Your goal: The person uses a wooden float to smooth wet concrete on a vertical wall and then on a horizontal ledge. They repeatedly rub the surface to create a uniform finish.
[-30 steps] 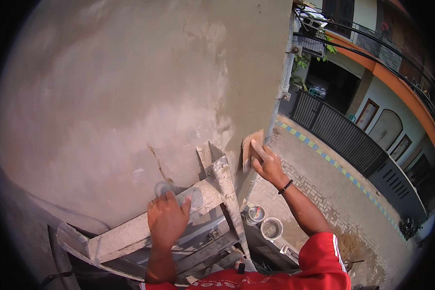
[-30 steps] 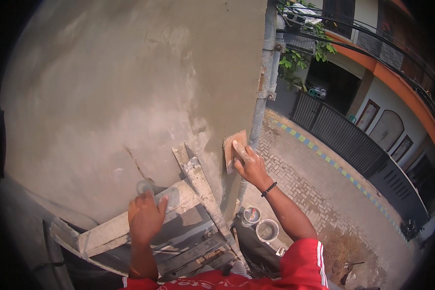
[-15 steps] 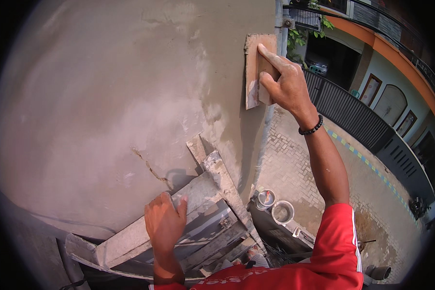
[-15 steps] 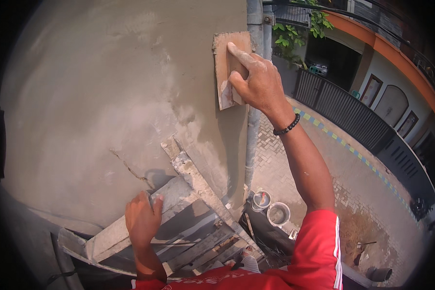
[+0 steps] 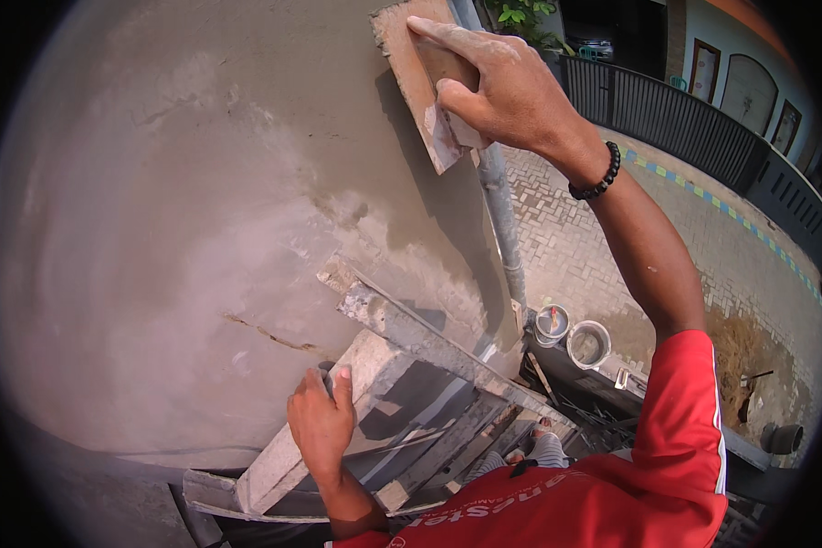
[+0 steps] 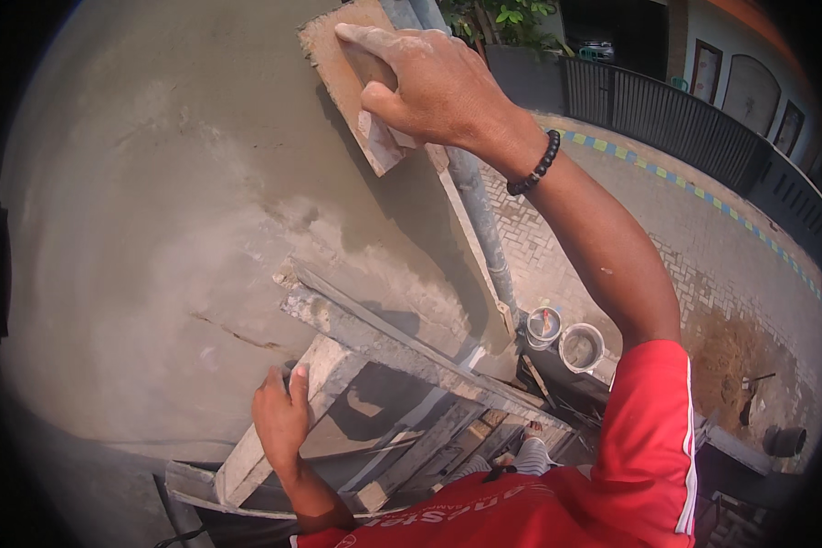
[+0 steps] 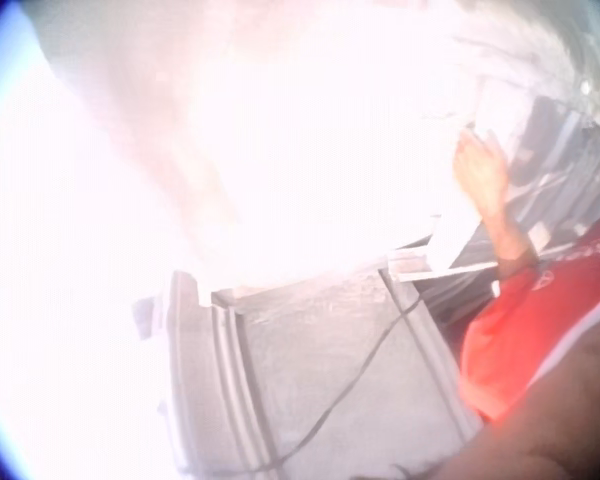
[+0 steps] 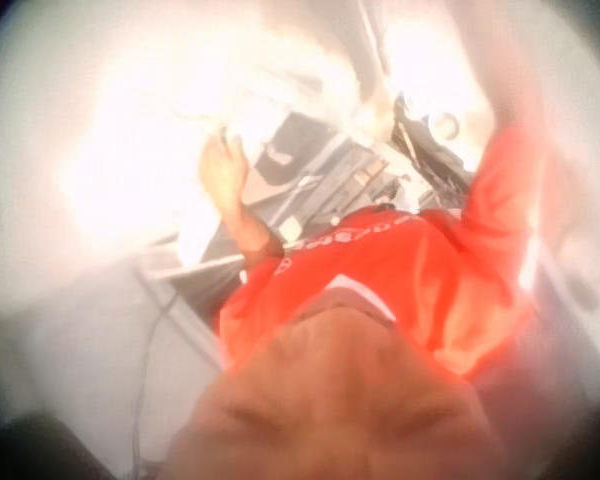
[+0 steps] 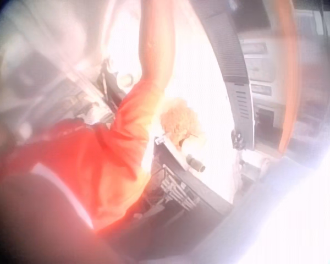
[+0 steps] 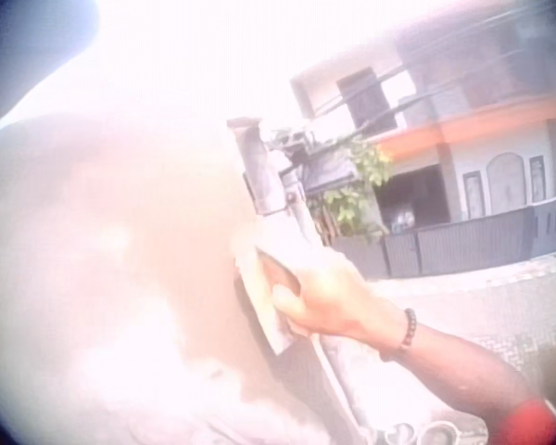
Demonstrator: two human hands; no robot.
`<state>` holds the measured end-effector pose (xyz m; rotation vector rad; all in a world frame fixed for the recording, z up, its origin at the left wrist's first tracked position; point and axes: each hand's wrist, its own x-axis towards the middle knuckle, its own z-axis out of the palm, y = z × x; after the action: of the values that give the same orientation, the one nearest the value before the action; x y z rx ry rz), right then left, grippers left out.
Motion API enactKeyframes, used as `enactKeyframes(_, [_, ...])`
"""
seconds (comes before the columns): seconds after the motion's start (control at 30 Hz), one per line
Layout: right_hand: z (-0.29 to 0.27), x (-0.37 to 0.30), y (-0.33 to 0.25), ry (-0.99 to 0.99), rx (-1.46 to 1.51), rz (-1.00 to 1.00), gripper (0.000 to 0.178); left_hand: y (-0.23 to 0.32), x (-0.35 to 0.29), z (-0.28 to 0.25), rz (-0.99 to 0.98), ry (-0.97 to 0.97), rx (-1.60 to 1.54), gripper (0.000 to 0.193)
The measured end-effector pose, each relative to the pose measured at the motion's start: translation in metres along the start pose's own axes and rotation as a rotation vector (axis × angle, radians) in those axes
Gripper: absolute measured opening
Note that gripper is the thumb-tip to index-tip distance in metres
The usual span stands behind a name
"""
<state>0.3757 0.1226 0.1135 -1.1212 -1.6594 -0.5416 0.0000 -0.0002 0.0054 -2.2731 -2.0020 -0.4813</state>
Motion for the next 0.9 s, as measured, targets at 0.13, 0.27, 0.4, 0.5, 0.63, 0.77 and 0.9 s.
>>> enactKeyframes(0.13, [0.018,0.008,0.0,-0.021,-0.065,0.027,0.058,0.008,0.004,0.003,-0.004,-0.03,-0.036,0.047])
enactKeyframes(0.27, [0.087,-0.168,-0.025,-0.156,0.15,0.145,0.072,0.01,0.009,0.003,0.025,-0.026,-0.059,0.046])
enactKeyframes(0.4, [0.129,-0.329,-0.027,-0.443,0.123,0.216,0.069,0.014,0.01,0.002,-0.023,-0.05,-0.07,0.045])
enactKeyframes(0.5, [0.094,-0.307,-0.024,-0.612,0.188,0.323,0.064,0.006,0.009,0.005,-0.03,-0.052,-0.054,0.045])
enactKeyframes(0.63, [0.035,-0.153,-0.022,-0.258,0.199,0.273,0.064,0.005,0.007,0.006,-0.027,-0.023,-0.052,0.045])
enactKeyframes(0.77, [0.044,-0.084,-0.027,-0.15,0.113,0.146,0.066,0.005,0.005,0.005,-0.021,-0.02,-0.05,0.045])
enactKeyframes(0.9, [0.093,-0.166,-0.06,-0.241,0.164,0.129,0.07,0.007,0.008,0.002,-0.014,-0.036,-0.117,0.045])
